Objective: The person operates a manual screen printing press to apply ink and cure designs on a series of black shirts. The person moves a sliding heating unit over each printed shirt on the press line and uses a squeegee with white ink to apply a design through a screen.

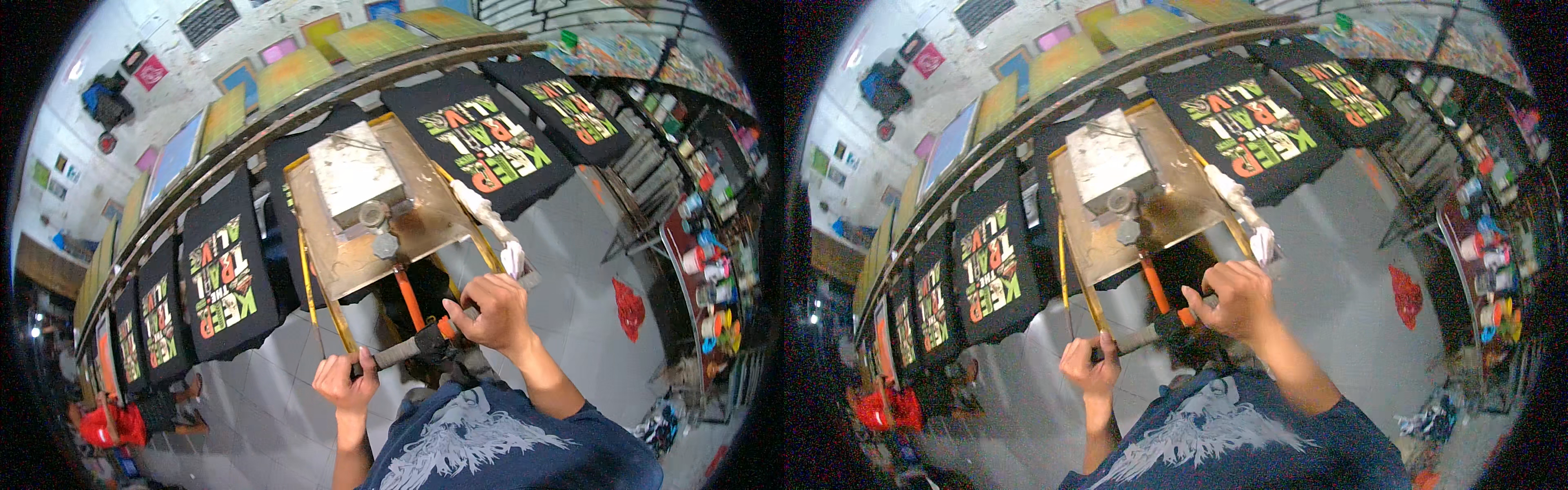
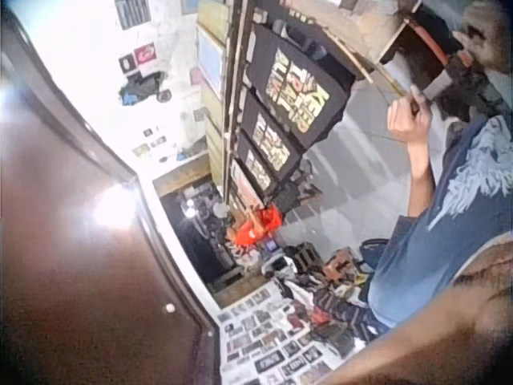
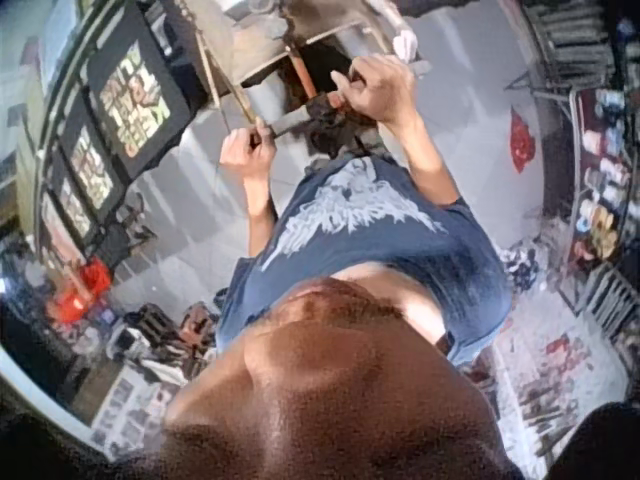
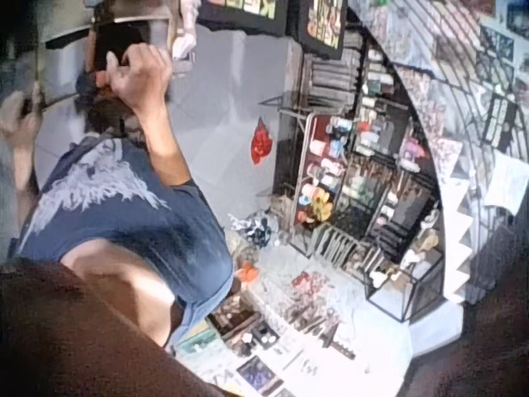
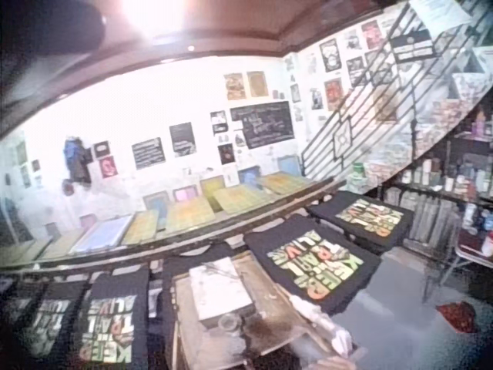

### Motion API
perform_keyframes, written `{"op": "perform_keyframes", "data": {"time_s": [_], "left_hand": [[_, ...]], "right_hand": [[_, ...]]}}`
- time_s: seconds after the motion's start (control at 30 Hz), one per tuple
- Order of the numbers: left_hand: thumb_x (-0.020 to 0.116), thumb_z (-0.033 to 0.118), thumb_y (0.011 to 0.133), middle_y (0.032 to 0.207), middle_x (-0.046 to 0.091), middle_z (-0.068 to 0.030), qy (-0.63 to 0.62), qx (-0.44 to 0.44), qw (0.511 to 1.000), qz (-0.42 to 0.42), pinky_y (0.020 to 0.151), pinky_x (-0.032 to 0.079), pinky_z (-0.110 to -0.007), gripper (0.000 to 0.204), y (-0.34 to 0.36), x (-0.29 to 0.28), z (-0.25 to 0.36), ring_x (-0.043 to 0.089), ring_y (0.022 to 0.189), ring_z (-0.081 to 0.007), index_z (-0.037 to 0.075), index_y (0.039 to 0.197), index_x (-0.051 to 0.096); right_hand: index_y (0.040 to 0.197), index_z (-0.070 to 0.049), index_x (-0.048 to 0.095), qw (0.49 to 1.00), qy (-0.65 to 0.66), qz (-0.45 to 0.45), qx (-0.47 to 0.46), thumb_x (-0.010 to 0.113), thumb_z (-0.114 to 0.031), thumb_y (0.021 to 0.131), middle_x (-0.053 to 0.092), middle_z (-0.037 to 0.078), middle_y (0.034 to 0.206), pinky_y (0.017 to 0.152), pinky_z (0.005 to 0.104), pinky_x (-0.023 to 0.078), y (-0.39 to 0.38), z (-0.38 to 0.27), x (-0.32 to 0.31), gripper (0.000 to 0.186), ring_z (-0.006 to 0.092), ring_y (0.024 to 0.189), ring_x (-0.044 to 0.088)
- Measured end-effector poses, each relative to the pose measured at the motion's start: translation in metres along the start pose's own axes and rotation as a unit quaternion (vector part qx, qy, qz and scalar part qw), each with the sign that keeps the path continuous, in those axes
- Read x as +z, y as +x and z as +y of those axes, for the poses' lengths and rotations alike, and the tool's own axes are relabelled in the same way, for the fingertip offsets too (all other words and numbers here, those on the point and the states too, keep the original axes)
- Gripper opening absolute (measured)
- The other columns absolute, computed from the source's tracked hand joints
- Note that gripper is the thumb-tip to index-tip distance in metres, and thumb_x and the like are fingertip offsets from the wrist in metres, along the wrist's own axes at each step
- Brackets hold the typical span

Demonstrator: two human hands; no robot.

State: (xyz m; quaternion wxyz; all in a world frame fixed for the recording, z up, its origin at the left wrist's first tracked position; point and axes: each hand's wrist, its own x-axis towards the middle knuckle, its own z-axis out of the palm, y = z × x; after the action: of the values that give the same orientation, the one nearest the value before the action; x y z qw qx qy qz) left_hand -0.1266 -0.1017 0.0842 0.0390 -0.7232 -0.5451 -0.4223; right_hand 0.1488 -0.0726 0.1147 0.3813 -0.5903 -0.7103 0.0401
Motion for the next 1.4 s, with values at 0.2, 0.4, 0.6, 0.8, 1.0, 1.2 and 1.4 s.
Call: {"op": "perform_keyframes", "data": {"time_s": [0.2, 0.4, 0.6, 0.8, 1.0, 1.2, 1.4], "left_hand": [[0.079, 0.015, 0.082, 0.056, 0.055, -0.0055, 0.026, -0.007, 0.999, 0.047, 0.049, 0.038, -0.037, 0.027, -0.002, 0.004, -0.002, 0.052, 0.049, -0.024, 0.011, 0.063, 0.06], [0.083, 0.02, 0.081, 0.057, 0.058, -0.0038, 0.023, -0.023, 0.996, 0.078, 0.049, 0.041, -0.036, 0.027, -0.001, 0.0, -0.001, 0.056, 0.05, -0.0229, 0.013, 0.064, 0.063], [0.085, 0.021, 0.081, 0.06, 0.063, -0.0037, -0.002, -0.035, 0.996, 0.087, 0.05, 0.046, -0.036, 0.024, -0.001, -0.001, 0.002, 0.06, 0.052, -0.022, 0.013, 0.067, 0.067], [0.083, 0.021, 0.08, 0.058, 0.058, -0.0049, -0.006, -0.053, 0.994, 0.095, 0.049, 0.045, -0.037, 0.025, -0.006, -0.001, 0.002, 0.058, 0.05, -0.0237, 0.012, 0.065, 0.066], [0.082, 0.022, 0.079, 0.055, 0.053, -0.0068, -0.014, -0.071, 0.993, 0.094, 0.047, 0.044, -0.039, 0.026, -0.001, 0.002, 0.003, 0.055, 0.049, -0.0269, 0.012, 0.063, 0.064], [0.08, 0.026, 0.081, 0.056, 0.055, -0.0057, 0.07, -0.048, 0.988, 0.132, 0.048, 0.045, -0.039, 0.029, -0.012, 0.008, -0.004, 0.057, 0.051, -0.0257, 0.015, 0.062, 0.061], [0.079, 0.026, 0.079, 0.053, 0.057, -0.0032, 0.067, -0.07, 0.987, 0.129, 0.049, 0.044, -0.037, 0.025, -0.001, 0.004, 0.004, 0.059, 0.049, -0.0239, 0.015, 0.062, 0.064]], "right_hand": [[0.139, -0.006, 0.055, 0.986, 0.0, -0.102, -0.132, 0.08, -0.034, 0.085, 0.056, 0.016, 0.129, 0.096, 0.045, 0.051, 0.074, -0.038, 0.011, 0.065, 0.0365, 0.117, 0.056], [0.108, -0.005, 0.069, 0.964, -0.075, -0.166, -0.195, 0.08, -0.024, 0.083, 0.062, 0.015, 0.113, 0.091, 0.0444, 0.053, 0.118, -0.04, 0.051, 0.034, 0.0353, 0.109, 0.06], [0.1, -0.003, 0.07, 0.97, -0.027, -0.156, -0.185, 0.079, -0.01, 0.079, 0.065, 0.014, 0.102, 0.088, 0.0463, 0.051, 0.118, -0.045, 0.039, 0.024, 0.0355, 0.103, 0.062], [0.11, -0.002, 0.067, 0.968, -0.003, -0.165, -0.188, 0.081, -0.008, 0.077, 0.065, 0.016, 0.11, 0.092, 0.0461, 0.05, 0.121, -0.052, 0.041, 0.036, 0.0383, 0.108, 0.061], [0.122, -0.003, 0.067, 0.968, -0.014, -0.049, -0.247, 0.084, -0.015, 0.079, 0.063, 0.019, 0.121, 0.091, 0.0439, 0.052, 0.103, -0.058, 0.021, 0.048, 0.036, 0.109, 0.061], [0.103, -0.009, 0.07, 0.902, 0.205, -0.073, -0.374, 0.084, -0.017, 0.08, 0.07, 0.01, 0.103, 0.078, 0.0426, 0.057, 0.018, -0.052, 0.014, 0.028, 0.0299, 0.091, 0.068], [0.085, -0.01, 0.069, 0.778, 0.288, -0.394, -0.396, 0.079, -0.025, 0.088, 0.066, 0.007, 0.082, 0.065, 0.0401, 0.055, -0.127, 0.035, 0.042, 0.018, 0.0273, 0.078, 0.067]]}}
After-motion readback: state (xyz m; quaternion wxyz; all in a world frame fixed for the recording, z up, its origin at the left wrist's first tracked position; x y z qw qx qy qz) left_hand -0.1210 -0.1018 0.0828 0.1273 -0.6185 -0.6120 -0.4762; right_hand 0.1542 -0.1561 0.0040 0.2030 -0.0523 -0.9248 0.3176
